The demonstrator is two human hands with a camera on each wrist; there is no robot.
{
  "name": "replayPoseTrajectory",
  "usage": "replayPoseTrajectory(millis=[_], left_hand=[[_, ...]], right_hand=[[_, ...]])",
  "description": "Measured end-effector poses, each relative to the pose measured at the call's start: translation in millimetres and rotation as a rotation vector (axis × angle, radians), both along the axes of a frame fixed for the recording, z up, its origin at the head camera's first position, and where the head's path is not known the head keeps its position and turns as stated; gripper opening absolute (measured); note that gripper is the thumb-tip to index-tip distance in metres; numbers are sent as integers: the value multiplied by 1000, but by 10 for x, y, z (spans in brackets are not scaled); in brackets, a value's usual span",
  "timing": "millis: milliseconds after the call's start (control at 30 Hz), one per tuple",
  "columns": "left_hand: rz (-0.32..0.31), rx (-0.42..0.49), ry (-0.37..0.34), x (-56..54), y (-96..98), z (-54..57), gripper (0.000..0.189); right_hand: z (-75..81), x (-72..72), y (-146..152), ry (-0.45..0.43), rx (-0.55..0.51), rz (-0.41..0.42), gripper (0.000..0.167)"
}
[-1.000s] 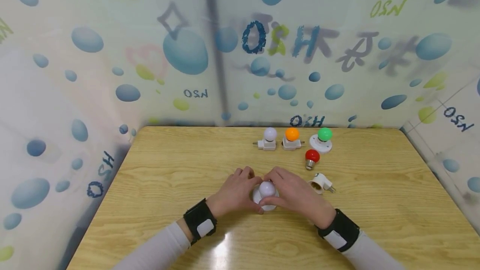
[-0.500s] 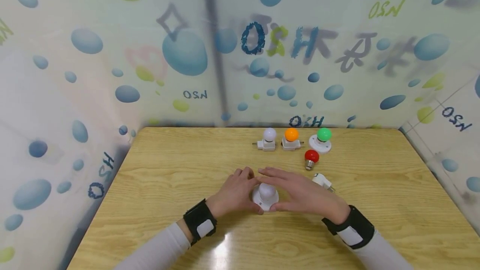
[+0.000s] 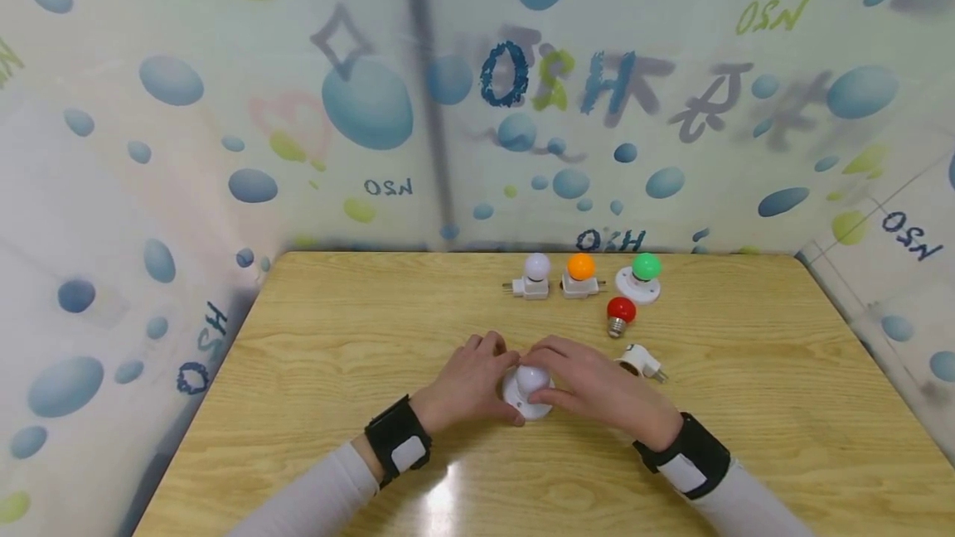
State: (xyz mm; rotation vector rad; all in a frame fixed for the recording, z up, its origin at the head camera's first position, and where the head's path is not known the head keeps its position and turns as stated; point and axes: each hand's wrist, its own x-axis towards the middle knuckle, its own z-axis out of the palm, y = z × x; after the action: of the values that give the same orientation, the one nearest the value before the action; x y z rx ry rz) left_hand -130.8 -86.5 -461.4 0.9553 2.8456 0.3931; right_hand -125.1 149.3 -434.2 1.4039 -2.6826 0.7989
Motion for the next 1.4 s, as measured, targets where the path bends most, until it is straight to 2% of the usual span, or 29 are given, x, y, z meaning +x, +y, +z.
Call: replayPoseTrajectory(millis=[100, 200, 333, 400, 467, 633, 833, 933, 1000, 1167, 1267, 1400], left_hand=[[1, 8, -3, -3, 1, -3, 72], [-1, 13, 3, 1, 1, 0, 71], [-7, 14, 20, 8, -2, 1, 72], [-7, 7, 21, 11, -6, -1, 75], [-2, 3, 10, 14, -9, 2, 79], [7, -4, -16, 19, -15, 6, 86], [18, -15, -40, 20, -5, 15, 83], [25, -17, -48, 16, 3, 17, 83], [23, -13, -46, 14, 5, 17, 82], [6, 4, -30, 14, 1, 30, 77], [3, 15, -23, 18, 1, 37, 74], [1, 18, -6, 17, 3, 32, 73]], right_hand=[[-43, 4, -54, 51, 8, -72, 45], [-71, 8, -93, 61, 43, -128, 58], [-21, 18, -80, -15, 100, -149, 82], [28, 18, -48, -66, 118, -113, 82], [81, 13, -10, -99, 121, -43, 75], [146, -8, 54, -89, 138, 121, 60], [121, -17, 68, -79, 119, 173, 50], [90, -27, 59, -31, 72, 177, 45], [69, -36, 48, 14, 46, 160, 41], [9, -43, -10, 100, 34, 40, 35], [-23, -35, -51, 148, 54, -26, 43], [-30, -22, -76, 160, 105, -93, 69]])
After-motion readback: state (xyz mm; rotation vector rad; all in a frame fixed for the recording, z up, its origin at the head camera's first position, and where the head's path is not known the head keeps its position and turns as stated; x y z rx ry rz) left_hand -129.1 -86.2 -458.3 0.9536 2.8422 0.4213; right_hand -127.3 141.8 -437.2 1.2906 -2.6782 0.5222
